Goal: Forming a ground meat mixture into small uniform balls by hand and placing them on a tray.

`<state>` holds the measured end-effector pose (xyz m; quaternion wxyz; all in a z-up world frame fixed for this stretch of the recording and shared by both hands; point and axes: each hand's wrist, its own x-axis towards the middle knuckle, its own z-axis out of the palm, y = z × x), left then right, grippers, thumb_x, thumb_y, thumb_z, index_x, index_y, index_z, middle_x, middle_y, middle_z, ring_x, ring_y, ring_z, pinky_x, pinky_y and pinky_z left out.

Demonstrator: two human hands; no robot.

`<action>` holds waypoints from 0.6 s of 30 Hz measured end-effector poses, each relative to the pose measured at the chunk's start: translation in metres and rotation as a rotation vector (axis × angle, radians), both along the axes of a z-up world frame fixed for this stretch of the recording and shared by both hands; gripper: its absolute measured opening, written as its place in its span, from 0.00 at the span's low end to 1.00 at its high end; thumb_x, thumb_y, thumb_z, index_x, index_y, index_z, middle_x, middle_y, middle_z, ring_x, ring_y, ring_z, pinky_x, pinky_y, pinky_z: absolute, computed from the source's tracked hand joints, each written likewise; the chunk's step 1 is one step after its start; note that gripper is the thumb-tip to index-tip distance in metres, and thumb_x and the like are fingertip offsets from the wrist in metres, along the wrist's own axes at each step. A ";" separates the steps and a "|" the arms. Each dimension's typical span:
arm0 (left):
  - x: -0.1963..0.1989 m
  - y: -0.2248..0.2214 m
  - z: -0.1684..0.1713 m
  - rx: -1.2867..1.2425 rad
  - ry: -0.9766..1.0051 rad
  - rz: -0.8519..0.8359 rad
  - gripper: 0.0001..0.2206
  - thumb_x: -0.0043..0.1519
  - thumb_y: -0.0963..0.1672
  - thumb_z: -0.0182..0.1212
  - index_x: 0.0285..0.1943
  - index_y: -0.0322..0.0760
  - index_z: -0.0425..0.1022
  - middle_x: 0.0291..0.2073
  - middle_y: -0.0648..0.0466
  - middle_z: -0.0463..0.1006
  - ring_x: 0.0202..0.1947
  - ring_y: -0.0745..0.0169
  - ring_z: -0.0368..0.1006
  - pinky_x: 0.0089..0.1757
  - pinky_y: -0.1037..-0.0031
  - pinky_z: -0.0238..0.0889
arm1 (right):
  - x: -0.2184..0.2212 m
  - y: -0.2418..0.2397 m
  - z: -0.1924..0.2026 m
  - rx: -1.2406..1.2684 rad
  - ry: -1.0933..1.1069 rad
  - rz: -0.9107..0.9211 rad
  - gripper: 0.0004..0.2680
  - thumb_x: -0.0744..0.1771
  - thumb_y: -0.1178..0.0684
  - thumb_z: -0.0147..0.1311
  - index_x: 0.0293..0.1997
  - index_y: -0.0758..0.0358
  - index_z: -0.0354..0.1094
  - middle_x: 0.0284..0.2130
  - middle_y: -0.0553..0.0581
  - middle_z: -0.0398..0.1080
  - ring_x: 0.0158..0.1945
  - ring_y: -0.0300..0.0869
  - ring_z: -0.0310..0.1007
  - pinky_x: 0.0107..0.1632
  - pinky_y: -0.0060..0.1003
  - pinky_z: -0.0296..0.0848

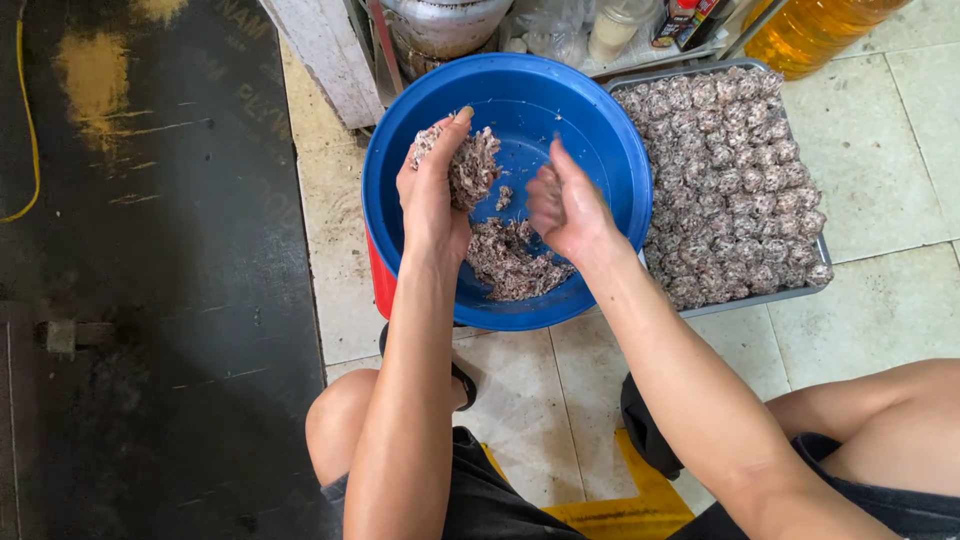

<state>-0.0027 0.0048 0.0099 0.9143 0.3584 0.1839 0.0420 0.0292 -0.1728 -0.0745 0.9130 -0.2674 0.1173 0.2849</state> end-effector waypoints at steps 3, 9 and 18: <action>0.001 0.001 -0.002 -0.009 -0.014 0.010 0.13 0.59 0.42 0.69 0.49 0.32 0.76 0.36 0.53 0.81 0.32 0.64 0.78 0.32 0.70 0.73 | -0.019 0.026 0.079 -0.324 0.248 -0.137 0.11 0.68 0.44 0.45 0.37 0.61 0.66 0.33 0.57 0.71 0.30 0.40 0.75 0.29 0.30 0.76; -0.001 0.001 0.003 0.014 -0.014 0.002 0.13 0.59 0.43 0.69 0.49 0.33 0.76 0.35 0.52 0.80 0.32 0.64 0.77 0.30 0.70 0.72 | -0.012 0.010 0.016 -0.122 0.253 -0.199 0.09 0.69 0.47 0.54 0.38 0.62 0.71 0.42 0.63 0.77 0.35 0.39 0.78 0.29 0.20 0.73; -0.001 0.001 0.005 0.011 -0.023 0.003 0.12 0.60 0.42 0.69 0.49 0.33 0.76 0.36 0.53 0.80 0.33 0.64 0.77 0.32 0.70 0.71 | 0.003 0.001 -0.051 0.001 0.041 -0.027 0.18 0.70 0.40 0.61 0.21 0.49 0.60 0.16 0.44 0.59 0.14 0.29 0.54 0.14 0.24 0.53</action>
